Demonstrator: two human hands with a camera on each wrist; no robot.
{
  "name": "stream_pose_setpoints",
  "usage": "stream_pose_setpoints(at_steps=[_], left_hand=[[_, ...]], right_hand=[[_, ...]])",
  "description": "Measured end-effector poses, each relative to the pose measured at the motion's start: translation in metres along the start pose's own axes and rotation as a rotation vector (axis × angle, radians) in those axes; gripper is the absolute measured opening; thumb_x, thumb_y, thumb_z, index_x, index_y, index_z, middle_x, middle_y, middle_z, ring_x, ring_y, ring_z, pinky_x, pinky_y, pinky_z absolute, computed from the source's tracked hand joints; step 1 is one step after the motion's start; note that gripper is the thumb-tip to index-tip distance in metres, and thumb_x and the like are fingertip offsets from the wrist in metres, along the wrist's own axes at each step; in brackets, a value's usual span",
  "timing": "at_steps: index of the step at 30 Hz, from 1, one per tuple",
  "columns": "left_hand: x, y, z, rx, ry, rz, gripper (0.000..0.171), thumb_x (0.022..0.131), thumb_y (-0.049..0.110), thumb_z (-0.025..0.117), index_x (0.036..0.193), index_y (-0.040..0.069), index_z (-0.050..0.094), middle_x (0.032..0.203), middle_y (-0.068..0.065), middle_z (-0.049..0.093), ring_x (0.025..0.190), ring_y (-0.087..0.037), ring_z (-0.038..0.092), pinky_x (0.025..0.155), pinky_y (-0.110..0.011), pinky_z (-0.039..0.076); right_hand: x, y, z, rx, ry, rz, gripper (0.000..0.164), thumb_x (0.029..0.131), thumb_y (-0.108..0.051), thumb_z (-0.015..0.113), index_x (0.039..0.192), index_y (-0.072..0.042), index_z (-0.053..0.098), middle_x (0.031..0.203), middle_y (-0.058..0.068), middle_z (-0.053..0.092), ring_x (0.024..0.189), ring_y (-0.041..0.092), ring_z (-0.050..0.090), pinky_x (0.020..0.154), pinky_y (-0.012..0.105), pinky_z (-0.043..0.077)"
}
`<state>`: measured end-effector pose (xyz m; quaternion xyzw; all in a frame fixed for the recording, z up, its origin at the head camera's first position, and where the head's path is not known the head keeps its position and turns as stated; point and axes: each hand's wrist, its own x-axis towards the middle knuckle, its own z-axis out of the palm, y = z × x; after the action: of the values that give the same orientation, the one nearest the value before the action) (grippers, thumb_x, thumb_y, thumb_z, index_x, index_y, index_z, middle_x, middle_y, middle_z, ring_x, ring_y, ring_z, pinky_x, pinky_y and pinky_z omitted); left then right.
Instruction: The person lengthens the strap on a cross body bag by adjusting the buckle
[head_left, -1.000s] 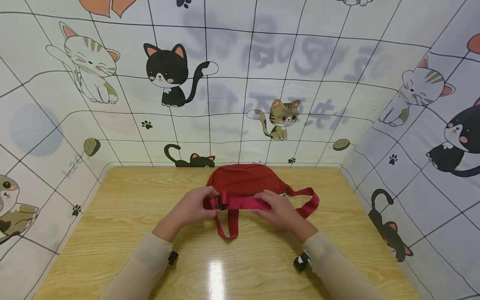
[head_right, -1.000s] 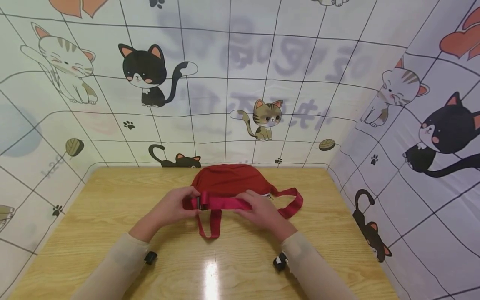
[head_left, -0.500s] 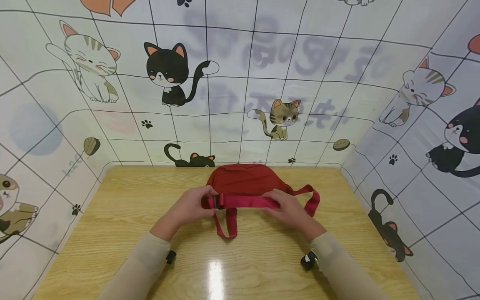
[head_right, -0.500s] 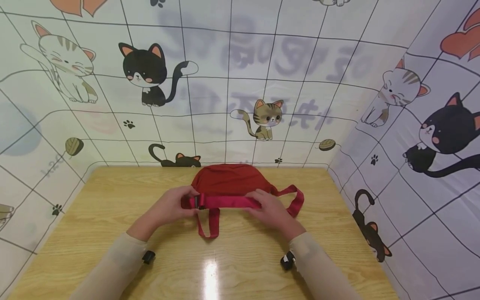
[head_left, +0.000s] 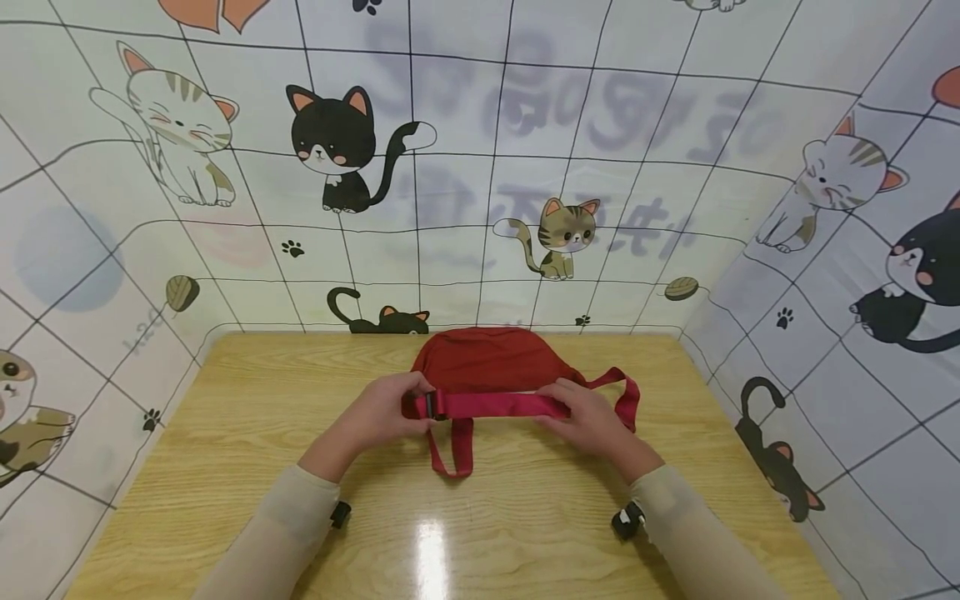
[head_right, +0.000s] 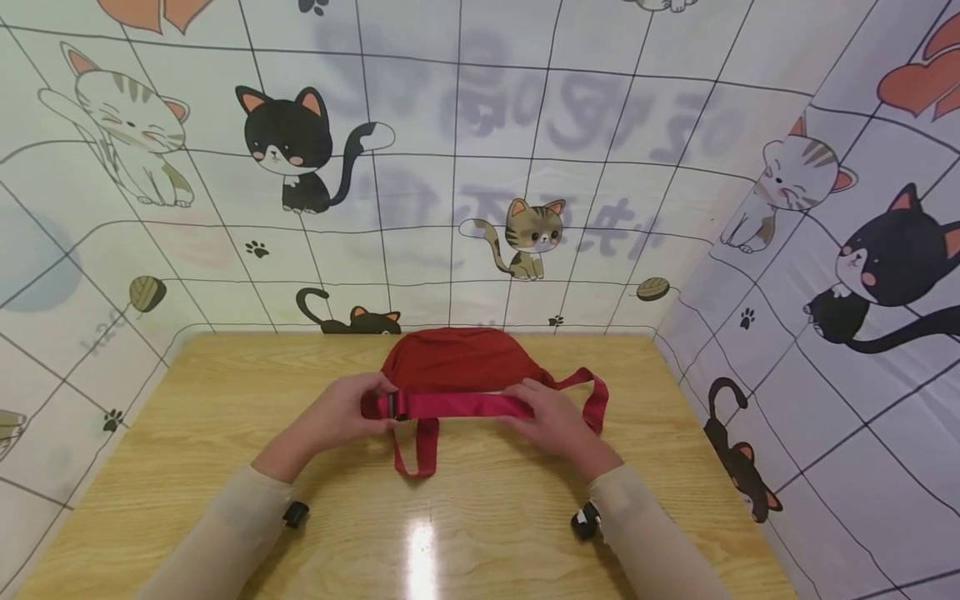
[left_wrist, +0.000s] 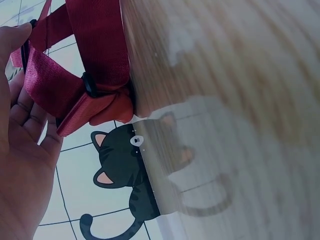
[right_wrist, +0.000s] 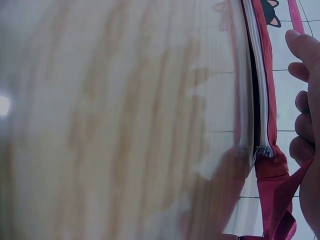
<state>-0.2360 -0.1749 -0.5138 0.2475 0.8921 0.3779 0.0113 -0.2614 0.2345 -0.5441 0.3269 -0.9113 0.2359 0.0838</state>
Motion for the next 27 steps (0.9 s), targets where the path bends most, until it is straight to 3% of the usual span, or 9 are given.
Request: stream_pose_setpoints(at_steps=[8, 18, 22, 27], left_hand=[[-0.002, -0.005, -0.001, -0.027, -0.001, -0.025, 0.038, 0.087, 0.016, 0.095, 0.115, 0.025, 0.072, 0.097, 0.016, 0.073, 0.089, -0.013, 0.066, 0.080, -0.036, 0.055], [-0.002, -0.006, -0.003, -0.038, -0.002, -0.013, 0.036, 0.087, 0.016, 0.094, 0.113, 0.024, 0.071, 0.095, 0.015, 0.072, 0.086, -0.017, 0.066, 0.075, -0.034, 0.054], [-0.002, -0.005, -0.002, -0.040, -0.002, -0.010, 0.036, 0.088, 0.017, 0.094, 0.116, 0.023, 0.072, 0.095, 0.015, 0.071, 0.086, -0.016, 0.066, 0.076, -0.034, 0.055], [-0.001, -0.002, -0.001, -0.031, -0.001, 0.003, 0.040, 0.090, 0.021, 0.095, 0.124, 0.021, 0.074, 0.100, 0.013, 0.072, 0.089, -0.012, 0.066, 0.081, -0.035, 0.057]], right_hand=[[-0.006, 0.009, -0.005, -0.009, -0.015, 0.057, 0.039, 0.097, -0.039, 0.087, 0.133, -0.028, 0.075, 0.116, -0.014, 0.067, 0.100, 0.009, 0.063, 0.088, 0.041, 0.058], [-0.010, 0.022, -0.006, -0.045, -0.032, 0.039, 0.040, 0.098, -0.036, 0.087, 0.134, -0.025, 0.074, 0.116, -0.010, 0.067, 0.096, 0.011, 0.063, 0.085, 0.039, 0.058], [-0.004, 0.007, -0.008, -0.048, -0.095, 0.032, 0.055, 0.097, -0.038, 0.088, 0.143, -0.018, 0.067, 0.125, -0.002, 0.066, 0.107, 0.016, 0.063, 0.093, 0.044, 0.058], [0.025, -0.045, -0.005, 0.057, -0.100, -0.027, 0.070, 0.096, -0.041, 0.088, 0.150, -0.006, 0.060, 0.137, 0.010, 0.065, 0.122, 0.027, 0.063, 0.105, 0.053, 0.055]])
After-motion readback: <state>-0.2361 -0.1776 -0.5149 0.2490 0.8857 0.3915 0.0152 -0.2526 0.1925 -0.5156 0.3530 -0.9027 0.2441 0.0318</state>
